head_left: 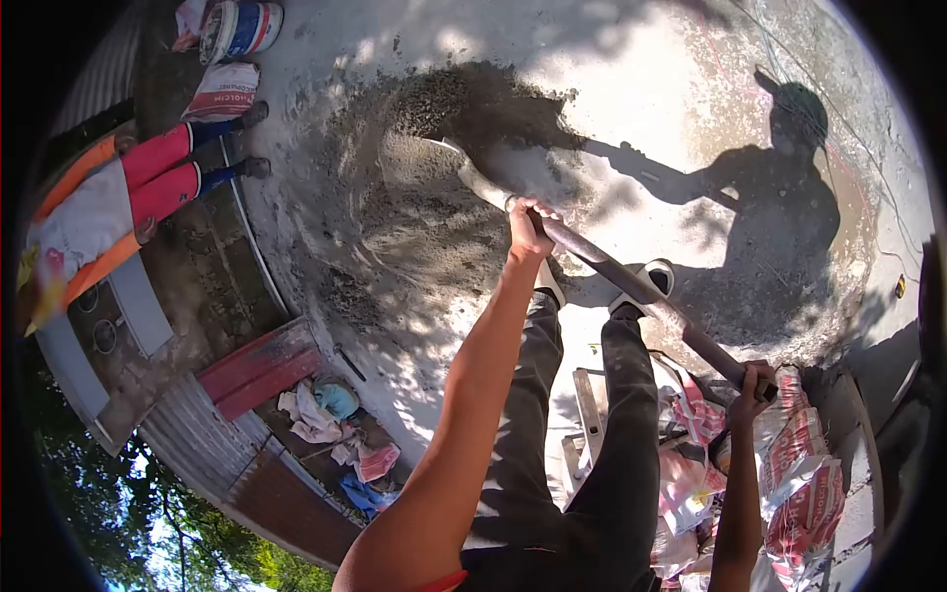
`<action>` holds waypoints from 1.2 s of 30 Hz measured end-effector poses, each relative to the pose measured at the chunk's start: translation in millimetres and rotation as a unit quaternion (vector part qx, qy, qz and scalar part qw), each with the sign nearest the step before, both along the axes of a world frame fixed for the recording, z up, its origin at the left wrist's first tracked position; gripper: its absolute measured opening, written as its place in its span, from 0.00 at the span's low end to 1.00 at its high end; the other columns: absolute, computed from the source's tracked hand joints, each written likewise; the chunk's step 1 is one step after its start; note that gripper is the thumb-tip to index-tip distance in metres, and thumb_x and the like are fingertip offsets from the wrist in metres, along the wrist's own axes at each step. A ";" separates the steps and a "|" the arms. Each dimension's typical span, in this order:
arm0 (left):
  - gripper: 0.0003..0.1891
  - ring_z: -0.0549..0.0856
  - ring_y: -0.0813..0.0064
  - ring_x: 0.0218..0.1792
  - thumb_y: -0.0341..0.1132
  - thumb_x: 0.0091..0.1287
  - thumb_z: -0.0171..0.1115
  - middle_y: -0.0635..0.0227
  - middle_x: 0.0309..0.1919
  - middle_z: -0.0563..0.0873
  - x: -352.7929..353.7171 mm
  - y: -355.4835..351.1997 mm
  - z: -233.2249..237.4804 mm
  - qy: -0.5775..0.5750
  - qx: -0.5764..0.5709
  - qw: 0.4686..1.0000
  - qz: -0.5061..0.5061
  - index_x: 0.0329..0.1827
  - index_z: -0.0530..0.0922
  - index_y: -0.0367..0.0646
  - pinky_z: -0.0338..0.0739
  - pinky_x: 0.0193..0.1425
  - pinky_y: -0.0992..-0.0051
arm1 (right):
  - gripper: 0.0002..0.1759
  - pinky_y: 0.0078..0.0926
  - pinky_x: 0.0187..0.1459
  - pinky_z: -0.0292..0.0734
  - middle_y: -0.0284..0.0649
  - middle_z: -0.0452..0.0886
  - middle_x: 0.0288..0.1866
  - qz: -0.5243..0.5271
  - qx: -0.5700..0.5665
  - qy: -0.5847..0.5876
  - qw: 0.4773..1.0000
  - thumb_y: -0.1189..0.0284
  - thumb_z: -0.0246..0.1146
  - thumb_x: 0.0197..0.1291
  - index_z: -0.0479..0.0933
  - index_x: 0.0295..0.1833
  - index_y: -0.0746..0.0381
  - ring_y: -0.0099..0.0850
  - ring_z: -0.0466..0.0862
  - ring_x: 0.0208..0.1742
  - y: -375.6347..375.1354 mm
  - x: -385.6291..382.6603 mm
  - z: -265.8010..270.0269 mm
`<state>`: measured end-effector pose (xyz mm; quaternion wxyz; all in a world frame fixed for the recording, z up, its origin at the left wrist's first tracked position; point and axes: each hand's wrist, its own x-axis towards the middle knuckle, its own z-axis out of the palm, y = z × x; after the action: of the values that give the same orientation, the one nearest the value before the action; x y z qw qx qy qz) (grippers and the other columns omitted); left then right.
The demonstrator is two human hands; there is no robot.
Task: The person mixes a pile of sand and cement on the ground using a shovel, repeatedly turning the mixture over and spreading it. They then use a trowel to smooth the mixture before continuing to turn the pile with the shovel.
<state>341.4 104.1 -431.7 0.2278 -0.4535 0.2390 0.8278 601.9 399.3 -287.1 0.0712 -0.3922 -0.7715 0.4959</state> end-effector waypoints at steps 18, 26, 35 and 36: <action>0.09 0.68 0.83 0.16 0.32 0.56 0.50 0.77 0.13 0.66 37.7 3.5 31.2 -0.024 -0.177 0.979 -0.099 0.19 0.65 0.47 0.69 0.25 0.77 | 0.08 0.20 0.35 0.65 0.36 0.70 0.28 -0.116 -0.170 -0.118 0.971 0.71 0.57 0.51 0.68 0.30 0.65 0.24 0.69 0.31 -29.2 98.9 9.7; 0.10 0.71 0.74 0.15 0.34 0.51 0.56 0.68 0.13 0.69 157.7 225.0 -73.0 -0.199 0.036 0.960 -0.193 0.19 0.65 0.45 0.67 0.17 0.74 | 0.19 0.15 0.16 0.54 0.28 0.62 0.15 -0.446 0.115 -0.253 0.851 0.59 0.60 0.48 0.67 0.18 0.62 0.17 0.60 0.16 95.1 134.4 77.1; 0.05 0.71 0.72 0.20 0.29 0.55 0.53 0.66 0.17 0.69 1.7 172.5 -119.3 -0.099 0.052 0.992 -0.057 0.27 0.66 0.40 0.71 0.28 0.69 | 0.18 0.17 0.18 0.55 0.28 0.64 0.16 -0.261 0.094 -0.196 0.941 0.59 0.62 0.45 0.70 0.20 0.63 0.17 0.60 0.17 149.2 -82.1 0.6; 0.06 0.71 0.72 0.20 0.30 0.56 0.52 0.66 0.17 0.69 -30.4 146.3 -115.4 -0.111 0.016 0.992 -0.062 0.27 0.66 0.40 0.70 0.30 0.70 | 0.18 0.18 0.18 0.57 0.28 0.65 0.16 -0.200 0.055 -0.256 0.944 0.59 0.61 0.47 0.70 0.20 0.63 0.16 0.61 0.18 179.5 -73.2 -29.1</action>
<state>310.9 250.5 -547.1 0.3109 -0.5234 0.2265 0.7603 528.7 578.9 -316.2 -0.0090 -0.6477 -0.6954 0.3110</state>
